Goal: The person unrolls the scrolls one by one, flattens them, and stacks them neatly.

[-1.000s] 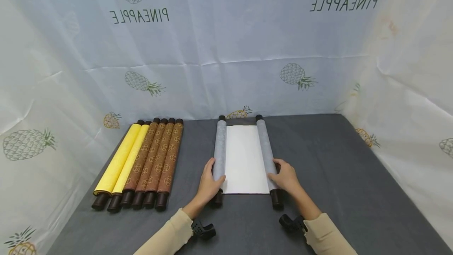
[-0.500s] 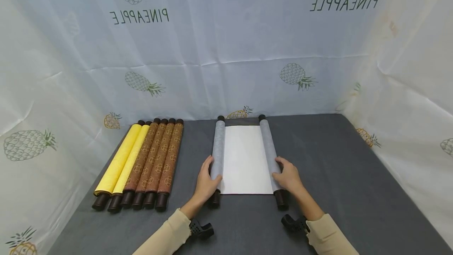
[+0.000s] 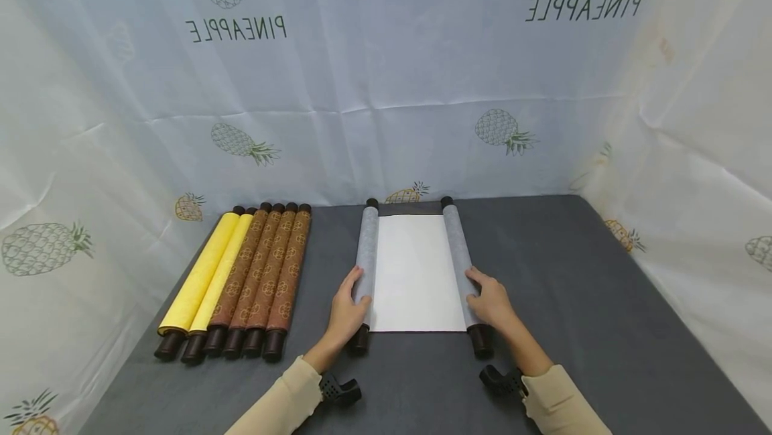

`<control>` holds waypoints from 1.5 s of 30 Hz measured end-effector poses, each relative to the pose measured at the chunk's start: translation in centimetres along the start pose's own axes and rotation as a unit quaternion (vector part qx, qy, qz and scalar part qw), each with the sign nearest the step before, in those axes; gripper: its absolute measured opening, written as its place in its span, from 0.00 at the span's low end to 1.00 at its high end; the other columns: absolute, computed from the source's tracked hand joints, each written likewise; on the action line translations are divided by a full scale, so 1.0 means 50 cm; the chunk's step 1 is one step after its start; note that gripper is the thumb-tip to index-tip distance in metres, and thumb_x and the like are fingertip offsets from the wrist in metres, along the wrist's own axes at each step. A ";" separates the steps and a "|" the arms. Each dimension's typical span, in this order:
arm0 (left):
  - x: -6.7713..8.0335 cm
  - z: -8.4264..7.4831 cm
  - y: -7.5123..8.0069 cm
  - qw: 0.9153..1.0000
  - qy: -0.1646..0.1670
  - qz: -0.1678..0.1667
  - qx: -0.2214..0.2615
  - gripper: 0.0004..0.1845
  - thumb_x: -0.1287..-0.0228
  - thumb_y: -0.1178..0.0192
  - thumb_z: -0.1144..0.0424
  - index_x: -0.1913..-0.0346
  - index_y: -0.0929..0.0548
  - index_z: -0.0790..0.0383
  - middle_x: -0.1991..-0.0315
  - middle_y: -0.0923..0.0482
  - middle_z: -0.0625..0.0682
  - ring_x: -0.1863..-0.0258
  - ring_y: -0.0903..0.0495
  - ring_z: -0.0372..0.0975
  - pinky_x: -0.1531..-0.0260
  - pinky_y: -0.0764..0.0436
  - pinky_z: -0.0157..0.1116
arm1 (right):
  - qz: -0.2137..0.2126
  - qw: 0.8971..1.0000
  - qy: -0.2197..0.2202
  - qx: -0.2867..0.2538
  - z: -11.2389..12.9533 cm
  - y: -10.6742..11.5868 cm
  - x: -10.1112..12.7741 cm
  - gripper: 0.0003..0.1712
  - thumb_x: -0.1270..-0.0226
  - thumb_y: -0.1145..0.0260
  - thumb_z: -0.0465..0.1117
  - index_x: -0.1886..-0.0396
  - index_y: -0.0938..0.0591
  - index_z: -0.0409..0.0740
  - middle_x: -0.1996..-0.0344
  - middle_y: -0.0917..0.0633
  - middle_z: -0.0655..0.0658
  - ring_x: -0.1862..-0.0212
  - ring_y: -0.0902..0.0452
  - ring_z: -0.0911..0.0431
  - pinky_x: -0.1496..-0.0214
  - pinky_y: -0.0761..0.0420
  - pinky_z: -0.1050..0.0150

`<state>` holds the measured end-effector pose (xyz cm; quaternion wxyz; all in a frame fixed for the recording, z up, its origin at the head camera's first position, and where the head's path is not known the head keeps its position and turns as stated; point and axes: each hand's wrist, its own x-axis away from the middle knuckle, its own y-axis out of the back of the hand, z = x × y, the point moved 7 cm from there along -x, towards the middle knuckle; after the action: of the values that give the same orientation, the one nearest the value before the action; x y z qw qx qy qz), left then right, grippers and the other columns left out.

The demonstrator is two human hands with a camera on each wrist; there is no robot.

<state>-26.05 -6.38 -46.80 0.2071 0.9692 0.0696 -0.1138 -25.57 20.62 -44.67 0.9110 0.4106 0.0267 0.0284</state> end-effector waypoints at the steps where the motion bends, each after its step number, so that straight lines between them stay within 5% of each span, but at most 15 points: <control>1: -0.001 0.002 0.000 1.000 0.003 0.000 0.002 0.29 0.49 0.45 0.79 0.38 0.28 0.75 0.31 0.34 0.68 0.31 0.35 0.59 0.35 0.34 0.57 | 0.003 1.000 -0.001 0.002 0.000 0.000 0.000 0.32 0.47 0.44 0.26 0.37 0.31 0.22 0.34 0.34 0.25 0.33 0.37 0.31 0.39 0.26 0.42; 13: -0.002 0.017 0.002 0.999 0.035 0.012 -0.006 0.32 0.46 0.44 0.73 0.35 0.32 0.76 0.30 0.37 0.68 0.30 0.37 0.61 0.34 0.35 0.58 | 0.002 0.999 -0.024 0.022 -0.012 -0.002 0.000 0.33 0.40 0.42 0.33 0.35 0.34 0.22 0.34 0.35 0.24 0.32 0.39 0.30 0.33 0.34 0.39; 26: -0.003 0.025 0.012 0.998 0.048 0.018 -0.029 0.37 0.51 0.40 0.72 0.33 0.35 0.77 0.30 0.39 0.69 0.31 0.38 0.63 0.35 0.34 0.60 | 0.010 0.998 -0.046 0.034 -0.023 0.001 0.002 0.39 0.39 0.36 0.39 0.34 0.38 0.19 0.38 0.33 0.17 0.37 0.34 0.26 0.39 0.28 0.38; 45: -0.001 0.040 0.033 0.997 0.056 0.013 -0.049 0.38 0.49 0.34 0.70 0.34 0.34 0.77 0.31 0.37 0.71 0.32 0.37 0.64 0.35 0.35 0.60 | 0.018 0.998 -0.053 0.040 -0.035 0.010 0.009 0.41 0.42 0.35 0.35 0.34 0.40 0.18 0.39 0.33 0.16 0.38 0.34 0.25 0.40 0.27 0.37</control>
<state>-26.18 -8.70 -47.91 0.2520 0.9635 0.0737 -0.0527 -25.24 22.29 -45.48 0.8932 0.4483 -0.0283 0.0220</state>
